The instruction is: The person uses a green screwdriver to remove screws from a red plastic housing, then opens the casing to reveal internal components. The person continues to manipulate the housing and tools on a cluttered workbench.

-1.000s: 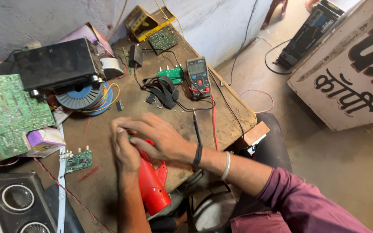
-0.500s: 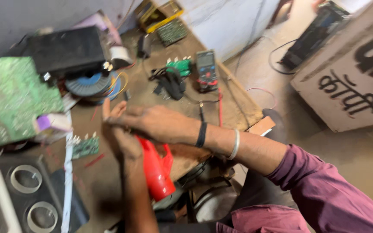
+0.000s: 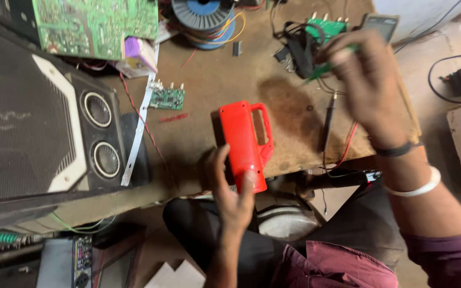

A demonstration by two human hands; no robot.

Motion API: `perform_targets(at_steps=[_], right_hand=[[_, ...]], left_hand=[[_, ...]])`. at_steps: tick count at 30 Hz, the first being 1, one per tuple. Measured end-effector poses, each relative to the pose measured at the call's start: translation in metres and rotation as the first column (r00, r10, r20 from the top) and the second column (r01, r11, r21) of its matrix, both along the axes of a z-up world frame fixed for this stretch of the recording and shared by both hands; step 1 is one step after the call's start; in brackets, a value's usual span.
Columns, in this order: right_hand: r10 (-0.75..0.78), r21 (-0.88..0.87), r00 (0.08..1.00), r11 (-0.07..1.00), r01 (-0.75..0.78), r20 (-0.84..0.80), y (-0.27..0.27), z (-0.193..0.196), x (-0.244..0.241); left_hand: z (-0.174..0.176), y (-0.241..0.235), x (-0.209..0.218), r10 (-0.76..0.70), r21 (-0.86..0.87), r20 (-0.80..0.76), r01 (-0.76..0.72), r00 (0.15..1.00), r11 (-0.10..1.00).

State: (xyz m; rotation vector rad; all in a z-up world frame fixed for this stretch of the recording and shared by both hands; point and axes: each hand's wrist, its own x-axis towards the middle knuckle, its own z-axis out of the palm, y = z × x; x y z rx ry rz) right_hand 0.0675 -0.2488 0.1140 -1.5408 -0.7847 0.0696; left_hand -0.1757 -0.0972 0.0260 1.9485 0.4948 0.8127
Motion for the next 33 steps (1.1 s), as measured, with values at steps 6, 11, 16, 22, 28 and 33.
perform_targets(at_steps=[6,11,16,22,28,33], right_hand=[[-0.103,-0.412,0.954,0.911,-0.022,-0.280,-0.010,-0.048,0.021],[0.026,-0.675,0.919,0.687,0.270,0.394,-0.006,-0.088,0.038],[0.053,-0.603,0.829,0.712,0.359,0.557,-0.006,-0.097,0.043],[0.112,-0.569,0.782,0.749,0.338,0.613,-0.005,-0.086,0.037],[0.140,-0.565,0.767,0.759,0.323,0.627,-0.008,-0.093,0.039],[0.180,-0.544,0.762,0.799,0.256,0.623,-0.019,-0.094,0.044]], left_hand=[[-0.018,-0.043,-0.015,0.141,-0.047,-0.092,-0.145,0.986,0.988],[-0.026,-0.036,-0.015,0.163,0.116,-0.073,-0.154,0.984,0.981],[-0.027,-0.032,-0.016,0.198,0.226,-0.010,-0.190,0.980,0.955],[-0.029,-0.036,-0.011,0.286,0.312,0.017,-0.277,0.958,0.909],[-0.027,-0.035,-0.008,0.297,0.330,0.008,-0.283,0.955,0.900],[-0.021,-0.029,-0.009,0.288,0.328,-0.035,-0.261,0.957,0.908]])
